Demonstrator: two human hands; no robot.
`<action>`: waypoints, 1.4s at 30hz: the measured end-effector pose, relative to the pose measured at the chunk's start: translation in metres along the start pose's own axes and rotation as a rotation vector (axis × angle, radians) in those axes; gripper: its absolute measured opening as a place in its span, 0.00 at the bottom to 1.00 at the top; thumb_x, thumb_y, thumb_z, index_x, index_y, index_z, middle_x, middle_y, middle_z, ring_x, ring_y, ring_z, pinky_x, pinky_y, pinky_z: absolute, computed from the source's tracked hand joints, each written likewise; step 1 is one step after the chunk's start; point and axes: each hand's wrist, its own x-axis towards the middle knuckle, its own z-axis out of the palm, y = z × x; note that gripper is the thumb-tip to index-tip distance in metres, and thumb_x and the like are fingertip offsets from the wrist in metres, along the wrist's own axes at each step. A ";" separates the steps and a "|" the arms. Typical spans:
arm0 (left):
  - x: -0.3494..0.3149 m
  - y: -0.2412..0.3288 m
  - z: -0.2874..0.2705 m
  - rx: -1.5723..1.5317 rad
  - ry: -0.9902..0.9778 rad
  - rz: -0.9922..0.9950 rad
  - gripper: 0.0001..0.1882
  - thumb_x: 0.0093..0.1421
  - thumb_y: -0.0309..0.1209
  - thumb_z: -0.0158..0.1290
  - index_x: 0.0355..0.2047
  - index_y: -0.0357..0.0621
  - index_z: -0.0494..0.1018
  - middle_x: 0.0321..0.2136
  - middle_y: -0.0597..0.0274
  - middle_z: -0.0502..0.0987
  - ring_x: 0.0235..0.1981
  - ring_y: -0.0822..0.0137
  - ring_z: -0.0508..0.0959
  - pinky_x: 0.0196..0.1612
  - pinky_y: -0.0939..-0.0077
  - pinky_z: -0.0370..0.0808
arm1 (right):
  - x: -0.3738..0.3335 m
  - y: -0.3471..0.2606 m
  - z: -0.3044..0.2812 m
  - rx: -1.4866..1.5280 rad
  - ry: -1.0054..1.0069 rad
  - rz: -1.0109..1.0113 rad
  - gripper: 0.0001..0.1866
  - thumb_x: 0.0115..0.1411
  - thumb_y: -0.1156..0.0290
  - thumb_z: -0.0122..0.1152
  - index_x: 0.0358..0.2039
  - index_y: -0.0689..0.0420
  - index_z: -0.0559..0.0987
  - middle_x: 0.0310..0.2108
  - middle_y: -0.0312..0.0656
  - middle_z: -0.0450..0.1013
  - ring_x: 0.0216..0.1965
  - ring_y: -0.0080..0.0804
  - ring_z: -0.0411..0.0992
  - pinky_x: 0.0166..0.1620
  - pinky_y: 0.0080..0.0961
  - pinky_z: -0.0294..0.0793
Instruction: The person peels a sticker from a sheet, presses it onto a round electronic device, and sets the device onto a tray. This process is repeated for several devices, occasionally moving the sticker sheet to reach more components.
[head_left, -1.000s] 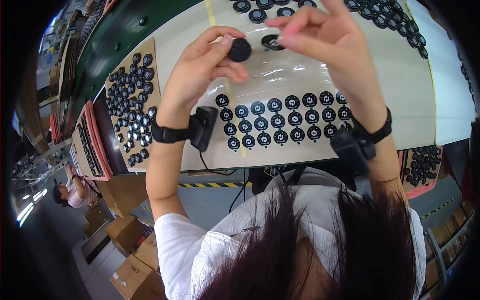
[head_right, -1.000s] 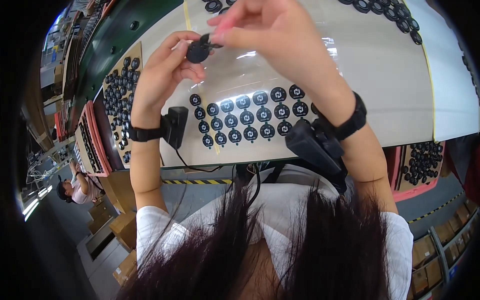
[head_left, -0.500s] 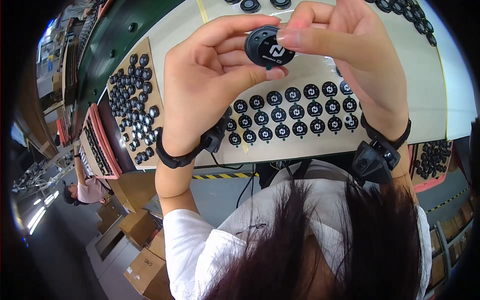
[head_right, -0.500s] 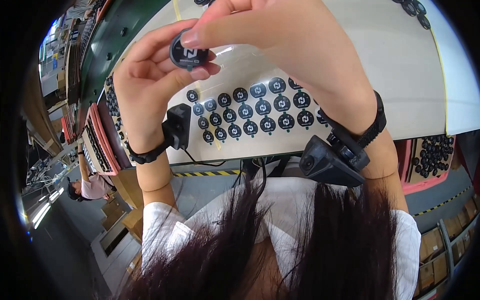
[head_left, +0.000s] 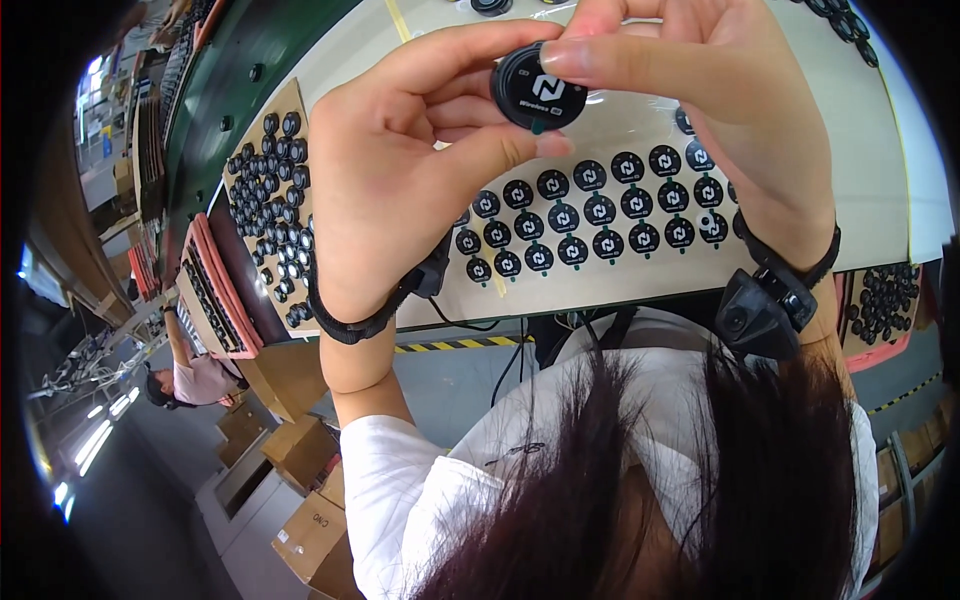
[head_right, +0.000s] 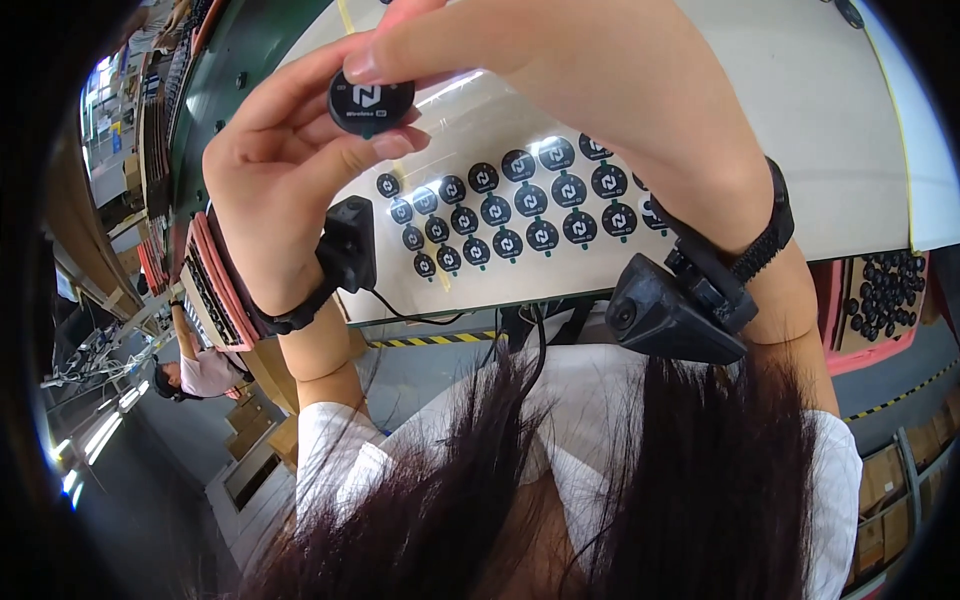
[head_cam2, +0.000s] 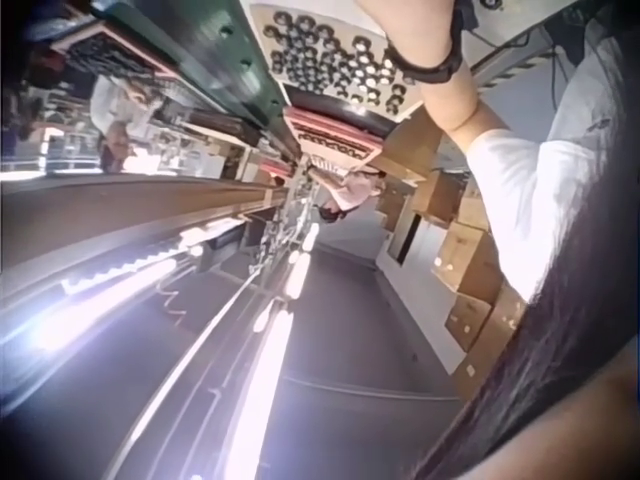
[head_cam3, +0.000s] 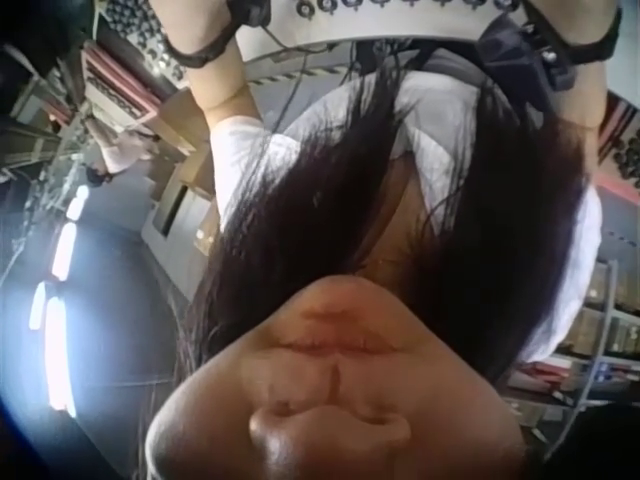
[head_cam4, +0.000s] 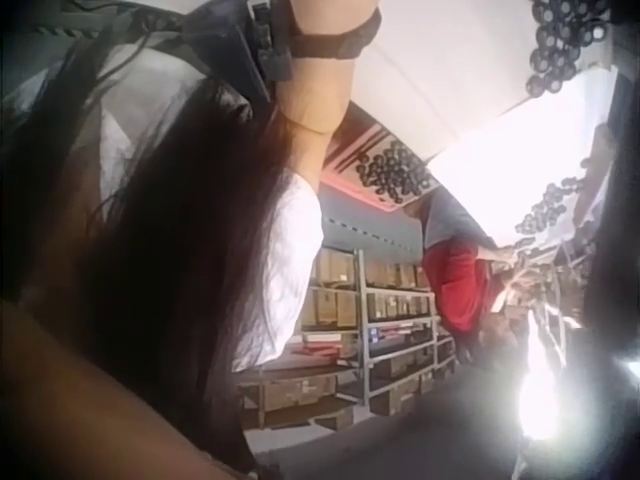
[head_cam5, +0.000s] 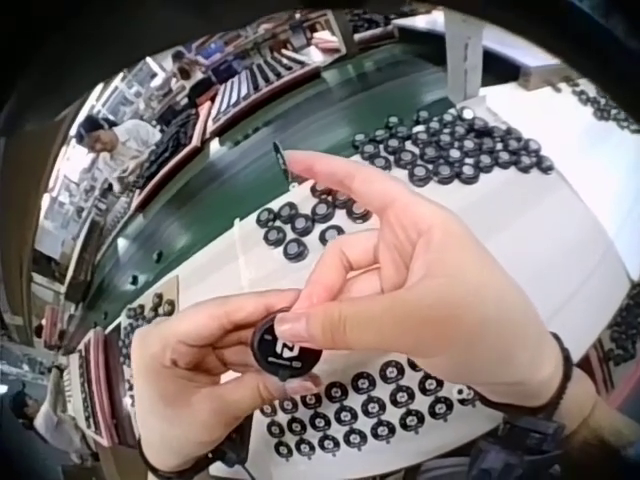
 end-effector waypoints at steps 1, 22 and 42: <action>0.000 0.001 0.002 -0.005 0.017 -0.008 0.22 0.44 0.09 0.51 0.43 0.23 0.65 0.33 0.46 0.74 0.31 0.58 0.78 0.35 0.71 0.78 | 0.003 0.001 0.003 0.053 -0.140 -0.164 0.41 0.49 0.86 0.58 0.59 0.65 0.45 0.22 0.40 0.71 0.22 0.20 0.71 0.26 0.10 0.70; -0.004 0.011 0.018 0.190 0.109 0.144 0.22 0.44 0.08 0.50 0.43 0.25 0.67 0.34 0.47 0.74 0.34 0.64 0.77 0.38 0.77 0.76 | -0.004 -0.030 0.019 -0.607 0.383 0.160 0.40 0.48 0.79 0.60 0.59 0.61 0.50 0.38 0.48 0.68 0.40 0.29 0.69 0.42 0.25 0.70; 0.167 -0.177 -0.135 1.157 0.398 0.048 0.23 0.46 0.28 0.55 0.45 0.42 0.69 0.40 0.50 0.73 0.44 0.54 0.70 0.48 0.66 0.67 | -0.007 -0.023 -0.043 -1.147 0.475 -0.057 0.15 0.49 0.77 0.59 0.40 0.57 0.73 0.40 0.37 0.69 0.37 0.20 0.68 0.46 0.22 0.66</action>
